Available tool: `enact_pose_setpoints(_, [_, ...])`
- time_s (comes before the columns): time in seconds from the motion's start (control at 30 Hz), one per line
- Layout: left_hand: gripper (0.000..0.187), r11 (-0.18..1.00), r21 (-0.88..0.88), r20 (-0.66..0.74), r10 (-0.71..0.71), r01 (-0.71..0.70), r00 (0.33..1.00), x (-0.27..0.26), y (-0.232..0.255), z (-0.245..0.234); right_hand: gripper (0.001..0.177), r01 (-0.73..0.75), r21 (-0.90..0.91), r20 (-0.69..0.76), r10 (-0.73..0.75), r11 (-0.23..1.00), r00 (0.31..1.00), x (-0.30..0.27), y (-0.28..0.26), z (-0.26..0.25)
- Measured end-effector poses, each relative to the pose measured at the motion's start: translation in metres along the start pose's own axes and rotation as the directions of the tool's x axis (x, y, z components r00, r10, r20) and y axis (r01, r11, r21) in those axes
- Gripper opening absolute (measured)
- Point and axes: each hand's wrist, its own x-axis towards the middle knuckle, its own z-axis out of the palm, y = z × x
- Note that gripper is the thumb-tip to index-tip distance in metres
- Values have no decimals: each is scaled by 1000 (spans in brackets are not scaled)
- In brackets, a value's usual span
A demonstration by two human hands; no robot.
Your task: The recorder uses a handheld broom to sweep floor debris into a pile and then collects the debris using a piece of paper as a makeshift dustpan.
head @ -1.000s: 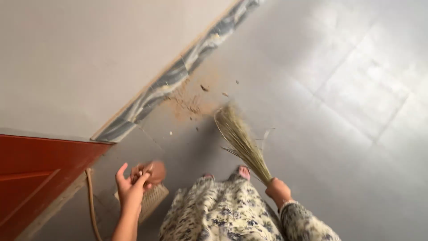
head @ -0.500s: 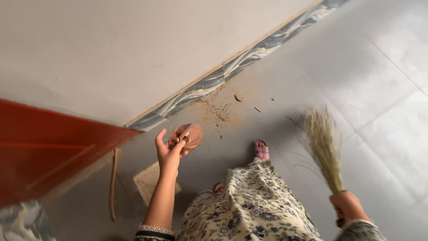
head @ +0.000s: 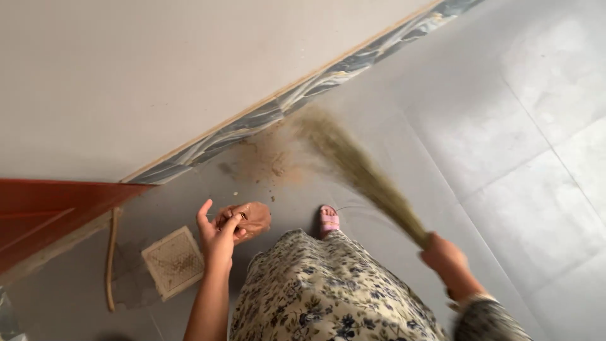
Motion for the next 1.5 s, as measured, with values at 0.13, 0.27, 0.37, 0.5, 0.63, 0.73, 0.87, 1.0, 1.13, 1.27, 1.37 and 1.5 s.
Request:
enact_pose_setpoints(0.13, [80, 998, -63, 26, 0, 2, 1000, 12, -13, 17, 52, -175, 32, -82, 177, 984, 981, 24, 112, 22])
enact_pose_setpoints(0.27, [78, 997, -67, 67, 29, -25, 997, 24, -10, 35, 42, -223, 127, -125, 239, 966, 963, 42, 129, 13])
enact_pose_setpoints(0.37, [79, 999, -41, 83, 22, -19, 996, 25, -3, 53, 33, -203, 127, -56, 211, 971, 976, 80, 90, 28])
enact_pose_setpoints(0.5, [78, 998, 60, 84, -6, 1, 996, 22, 15, 58, 33, -56, -16, 119, 58, 998, 991, 88, -21, 36])
enact_pose_setpoints(0.63, [80, 999, 35, 80, 8, -11, 997, 19, 12, 49, 36, -27, 64, 172, 16, 998, 985, 67, -62, 23])
enact_pose_setpoints(0.73, [80, 1000, 20, 34, 6, -6, 999, 23, -1, 36, 42, -5, 60, 75, 1, 998, 997, 14, -43, -47])
enact_pose_setpoints(0.87, [76, 1000, 12, -2, 28, -28, 1000, 17, -10, 30, 47, -112, 53, -28, 113, 992, 993, 41, 10, -61])
enact_pose_setpoints(1.0, [75, 999, -42, -43, -24, 23, 999, 17, 2, 35, 40, -135, 124, -86, 147, 983, 985, 132, -24, -76])
enact_pose_setpoints(1.13, [77, 996, -19, -114, -92, 91, 989, 13, 1, 35, 31, 91, -80, -72, -97, 993, 993, 212, -105, -66])
enact_pose_setpoints(1.27, [77, 997, -72, -132, -24, 15, 991, 3, -8, 17, 32, 231, -386, -74, -279, 893, 957, 174, -197, -22])
enact_pose_setpoints(1.37, [78, 996, -69, -151, -72, 62, 986, 4, -1, 9, 40, 398, -474, 89, -407, 785, 909, 129, -210, -15])
enact_pose_setpoints(1.5, [79, 997, -71, -189, -54, 41, 980, -7, -16, -13, 40, 359, -264, 91, -348, 895, 933, 63, -142, -47])
